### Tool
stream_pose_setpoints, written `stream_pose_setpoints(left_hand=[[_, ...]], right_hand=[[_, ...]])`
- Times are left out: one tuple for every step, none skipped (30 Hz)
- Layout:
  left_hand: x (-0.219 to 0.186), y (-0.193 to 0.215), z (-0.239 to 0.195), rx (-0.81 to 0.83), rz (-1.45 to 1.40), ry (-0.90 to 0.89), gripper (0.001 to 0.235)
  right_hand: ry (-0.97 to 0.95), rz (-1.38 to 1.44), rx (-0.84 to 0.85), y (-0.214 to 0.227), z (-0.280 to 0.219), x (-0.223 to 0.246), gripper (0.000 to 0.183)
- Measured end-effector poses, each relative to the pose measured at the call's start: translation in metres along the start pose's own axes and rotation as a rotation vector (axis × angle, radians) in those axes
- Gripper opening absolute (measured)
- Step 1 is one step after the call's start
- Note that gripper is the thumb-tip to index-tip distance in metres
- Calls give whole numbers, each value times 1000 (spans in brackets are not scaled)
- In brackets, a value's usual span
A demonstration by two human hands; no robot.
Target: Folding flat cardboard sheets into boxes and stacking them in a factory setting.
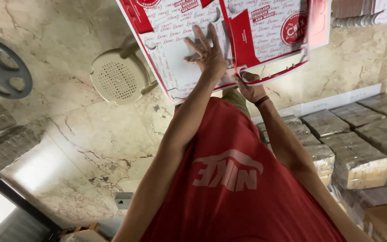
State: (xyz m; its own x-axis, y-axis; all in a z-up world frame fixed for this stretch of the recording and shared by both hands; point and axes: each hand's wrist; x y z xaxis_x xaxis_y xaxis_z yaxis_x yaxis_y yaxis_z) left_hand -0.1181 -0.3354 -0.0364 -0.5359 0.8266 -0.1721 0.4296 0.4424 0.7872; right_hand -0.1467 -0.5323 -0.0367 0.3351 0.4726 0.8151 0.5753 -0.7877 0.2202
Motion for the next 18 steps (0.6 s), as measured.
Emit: stream_pose_setpoints(left_hand=[[0, 0, 1, -32, -39, -10, 141], [-1, 0, 1, -63, -78, -20, 127], [2, -4, 2, -59, -74, -23, 127], [3, -8, 3, -97, -109, -41, 130], [4, -10, 7, -146, -146, -56, 133], [10, -1, 4, -151, -144, -56, 133], [13, 7, 1, -53, -169, -80, 125], [14, 14, -2, 45, -193, -105, 117], [15, 15, -11, 46, -192, -110, 117], [15, 15, -19, 54, -79, -104, 124], [18, 17, -27, 59, 38, -89, 136], [13, 4, -27, 56, 42, -85, 136], [11, -9, -27, -12, 36, -82, 148], [8, -23, -27, -80, 31, -79, 160], [7, -24, -24, -77, 39, -81, 160], [4, -25, -22, -91, -49, -67, 143], [2, -25, -20, -107, -138, -51, 136], [2, -27, -22, -105, -130, -51, 136]], right_hand=[[276, -179, 1, -1, 3, 0, 37], [552, -358, 7, 0, 6, 0, 36], [547, -355, 4, -4, 3, 1, 36], [157, 20, -26, -7, 0, 2, 26], [-227, 388, -44, -8, 2, 5, 34], [-221, 389, -43, -6, 1, 20, 34], [-321, 535, -40, -3, -2, 35, 32], [-420, 681, -37, 2, -6, 48, 31], [-419, 682, -42, 4, -9, 58, 31], [-458, 527, 12, 7, -13, 67, 43], [-493, 372, 76, 6, -14, 78, 55], [-491, 376, 81, 10, -9, 65, 55], [-421, 235, 143, 11, -4, 52, 52], [-349, 95, 203, 13, 1, 38, 52], [-351, 104, 203, 14, 2, 33, 52], [-312, 97, 189, 15, 4, 27, 44], [-271, 89, 177, 17, 5, 22, 37], [-272, 98, 178, 15, 13, -27, 37]])
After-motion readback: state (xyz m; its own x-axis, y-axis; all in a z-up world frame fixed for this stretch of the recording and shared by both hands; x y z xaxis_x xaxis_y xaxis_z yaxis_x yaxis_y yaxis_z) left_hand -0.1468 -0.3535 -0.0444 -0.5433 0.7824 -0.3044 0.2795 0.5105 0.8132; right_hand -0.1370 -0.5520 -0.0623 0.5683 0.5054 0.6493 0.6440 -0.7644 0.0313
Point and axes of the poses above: each hand's wrist, its own z-axis towards the middle knuckle, its own y-axis out of the back of the hand, x = y × z, and after that the axes turned 5 degrees about z, right-handed
